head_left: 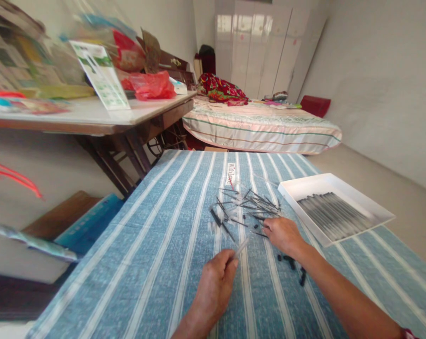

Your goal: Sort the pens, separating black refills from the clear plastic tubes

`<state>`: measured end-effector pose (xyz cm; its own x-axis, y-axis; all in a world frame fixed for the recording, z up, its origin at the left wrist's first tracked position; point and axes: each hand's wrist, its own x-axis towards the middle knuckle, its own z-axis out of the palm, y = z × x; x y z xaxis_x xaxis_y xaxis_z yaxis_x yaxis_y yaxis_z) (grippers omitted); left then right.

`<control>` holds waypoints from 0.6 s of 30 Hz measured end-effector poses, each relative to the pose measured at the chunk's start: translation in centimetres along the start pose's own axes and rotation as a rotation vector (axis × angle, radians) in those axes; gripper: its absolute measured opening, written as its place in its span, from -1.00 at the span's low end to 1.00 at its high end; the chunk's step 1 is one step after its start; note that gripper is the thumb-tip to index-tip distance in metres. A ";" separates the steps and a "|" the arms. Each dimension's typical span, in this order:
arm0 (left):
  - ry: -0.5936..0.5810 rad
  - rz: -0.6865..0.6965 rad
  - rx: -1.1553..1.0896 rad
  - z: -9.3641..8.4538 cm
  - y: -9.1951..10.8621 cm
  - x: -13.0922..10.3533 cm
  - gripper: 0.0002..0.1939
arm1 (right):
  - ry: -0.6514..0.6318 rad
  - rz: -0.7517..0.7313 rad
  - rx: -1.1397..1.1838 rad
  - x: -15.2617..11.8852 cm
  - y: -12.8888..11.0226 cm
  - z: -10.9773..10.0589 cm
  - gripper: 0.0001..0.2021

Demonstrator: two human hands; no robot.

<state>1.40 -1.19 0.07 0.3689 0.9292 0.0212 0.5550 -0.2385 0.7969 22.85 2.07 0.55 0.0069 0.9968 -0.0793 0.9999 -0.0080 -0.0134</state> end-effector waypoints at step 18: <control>0.137 0.096 0.125 -1.0 -1.8 0.5 -0.83 | -0.006 -0.361 -0.142 -2.4 1.5 -4.0 -0.75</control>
<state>-0.11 -0.04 -0.73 0.3246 0.9282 0.1820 0.6136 -0.3531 0.7063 24.41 -0.03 4.68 -0.3459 0.9328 -0.1008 0.9298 0.3552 0.0965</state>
